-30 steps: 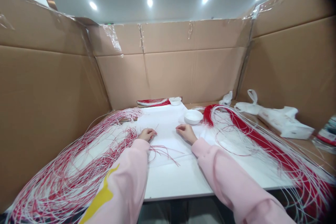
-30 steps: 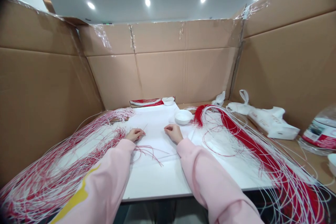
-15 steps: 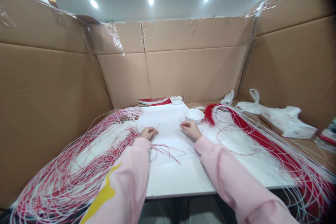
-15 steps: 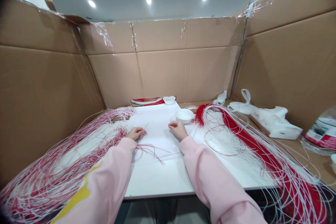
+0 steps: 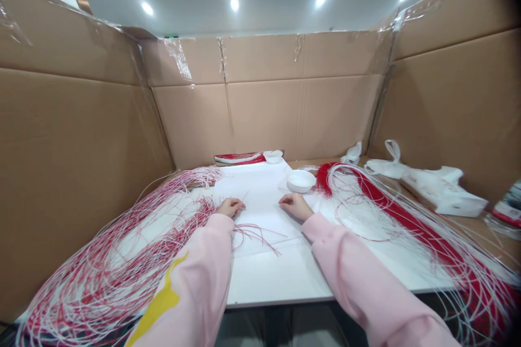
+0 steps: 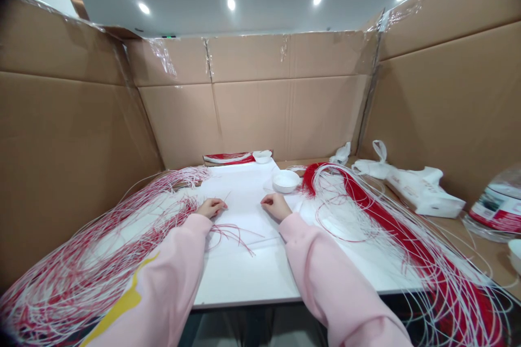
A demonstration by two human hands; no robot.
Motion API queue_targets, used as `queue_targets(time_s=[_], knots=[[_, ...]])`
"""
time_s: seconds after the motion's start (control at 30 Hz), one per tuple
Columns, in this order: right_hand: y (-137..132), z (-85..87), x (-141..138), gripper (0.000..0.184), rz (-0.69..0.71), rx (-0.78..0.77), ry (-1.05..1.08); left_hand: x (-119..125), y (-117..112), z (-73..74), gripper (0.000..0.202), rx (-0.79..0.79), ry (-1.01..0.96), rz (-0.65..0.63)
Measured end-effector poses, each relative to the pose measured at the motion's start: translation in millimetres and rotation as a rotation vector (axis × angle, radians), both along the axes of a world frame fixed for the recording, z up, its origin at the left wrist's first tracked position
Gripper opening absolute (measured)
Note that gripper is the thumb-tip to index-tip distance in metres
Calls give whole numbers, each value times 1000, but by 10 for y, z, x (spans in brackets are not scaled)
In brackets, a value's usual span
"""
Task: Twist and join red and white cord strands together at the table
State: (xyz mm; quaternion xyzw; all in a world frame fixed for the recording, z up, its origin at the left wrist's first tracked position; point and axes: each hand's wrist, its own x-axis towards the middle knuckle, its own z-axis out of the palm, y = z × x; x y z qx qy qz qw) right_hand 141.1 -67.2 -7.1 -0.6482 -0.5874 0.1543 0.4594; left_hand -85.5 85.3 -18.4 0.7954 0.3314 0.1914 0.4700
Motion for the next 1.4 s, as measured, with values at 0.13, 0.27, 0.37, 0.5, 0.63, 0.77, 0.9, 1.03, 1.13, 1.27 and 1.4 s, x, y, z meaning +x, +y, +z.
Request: queue_targets(time_s=[0.13, 0.27, 0.37, 0.5, 0.63, 0.77, 0.9, 1.03, 1.13, 1.27, 1.4], knots=[[2, 22, 29, 12, -19, 7, -12, 0, -7, 8, 40, -2, -8, -2], [-7, 48, 29, 12, -15, 8, -22, 0, -27, 29, 41, -5, -15, -5], [-15, 56, 14, 11, 0, 3, -32, 0, -36, 38, 41, -7, -10, -7], [-18, 52, 11, 12, 19, 5, -42, 0, -31, 33, 42, -8, -4, -7], [-8, 38, 20, 12, 27, 10, -50, -4, -16, 23, 44, -1, 1, -11], [-4, 44, 16, 11, 30, 12, -54, 0, -6, 14, 46, 9, -4, -19], [-20, 79, -7, 11, 25, 7, -55, 4, 0, 2, 47, 19, -11, -22], [-39, 110, -29, 11, 28, 2, -58, -5, 9, -6, 48, 27, -10, -23], [-46, 109, -39, 12, 31, 2, -61, -8, 14, -11, 47, 29, -5, -20], [-44, 90, -38, 12, 36, 3, -61, 2, 7, -5, 45, 29, -5, -22], [-34, 81, -28, 12, 37, 1, -61, 7, -9, 13, 41, 26, -5, -16]])
